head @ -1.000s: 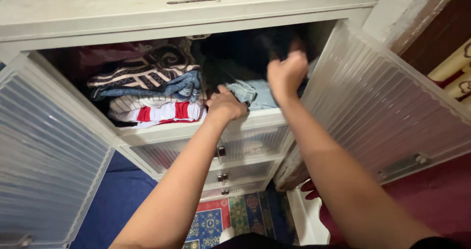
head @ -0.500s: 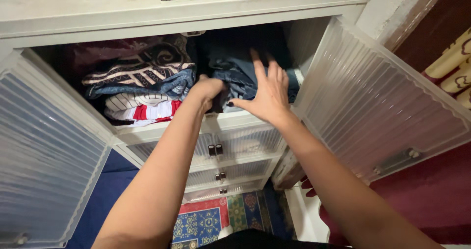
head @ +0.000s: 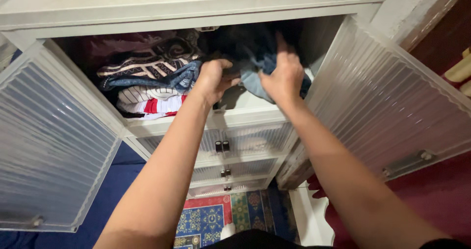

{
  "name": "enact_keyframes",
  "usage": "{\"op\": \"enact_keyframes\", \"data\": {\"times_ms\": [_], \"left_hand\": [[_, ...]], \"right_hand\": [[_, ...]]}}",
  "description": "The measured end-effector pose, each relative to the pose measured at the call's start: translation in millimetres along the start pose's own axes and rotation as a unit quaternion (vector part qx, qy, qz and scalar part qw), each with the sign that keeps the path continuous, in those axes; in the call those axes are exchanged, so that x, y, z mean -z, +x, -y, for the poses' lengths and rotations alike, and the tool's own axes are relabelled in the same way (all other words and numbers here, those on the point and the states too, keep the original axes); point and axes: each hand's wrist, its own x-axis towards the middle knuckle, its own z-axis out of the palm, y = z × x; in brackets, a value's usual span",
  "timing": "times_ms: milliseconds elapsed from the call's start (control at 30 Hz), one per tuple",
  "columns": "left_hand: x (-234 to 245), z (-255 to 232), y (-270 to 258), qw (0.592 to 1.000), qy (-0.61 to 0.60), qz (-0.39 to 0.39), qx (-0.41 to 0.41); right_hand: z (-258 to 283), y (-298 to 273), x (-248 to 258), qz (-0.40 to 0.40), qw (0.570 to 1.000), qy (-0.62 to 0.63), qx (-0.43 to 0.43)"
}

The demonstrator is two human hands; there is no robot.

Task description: The person sorts through clothing and accessories in a plastic storage cabinet, moves items onto a bed, and places various objects like a white handbag, a black purse, and small red garments into lower drawers before closing them.

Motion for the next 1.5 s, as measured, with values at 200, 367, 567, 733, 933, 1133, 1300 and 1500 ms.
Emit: {"op": "enact_keyframes", "data": {"times_ms": [200,367,567,733,933,1133,1300,1500], "left_hand": [[12.5,41.0,15.6,0.995,0.062,-0.077,0.015],[23.0,47.9,17.1,0.966,0.125,-0.135,0.184],[28.3,60.8,55.0,0.990,0.045,-0.071,0.114],[-16.3,17.1,-0.3,0.987,0.008,-0.089,0.132],[14.5,61.2,47.4,0.990,-0.004,0.002,0.143],[42.8,90.8,71.7,0.980,-0.010,-0.034,0.197],[49.5,97.7,83.6,0.977,0.012,-0.080,0.198],[42.7,97.7,91.6,0.986,0.020,-0.025,0.166]], "right_hand": [[-25.4,29.9,-18.4,-0.043,0.985,0.064,-0.155],[-18.8,31.4,-21.8,-0.183,0.978,0.081,-0.064],[-28.4,25.9,-27.0,-0.033,0.972,0.038,-0.230],[-7.5,30.5,-0.5,-0.087,0.982,0.080,-0.146],[-11.6,40.7,3.8,-0.025,0.979,0.097,-0.179],[-18.7,41.2,-3.2,-0.028,0.976,0.087,-0.199],[-17.5,32.2,-6.3,0.031,0.966,0.076,-0.247],[2.4,-27.2,4.3,0.090,0.995,0.039,-0.006]]}}
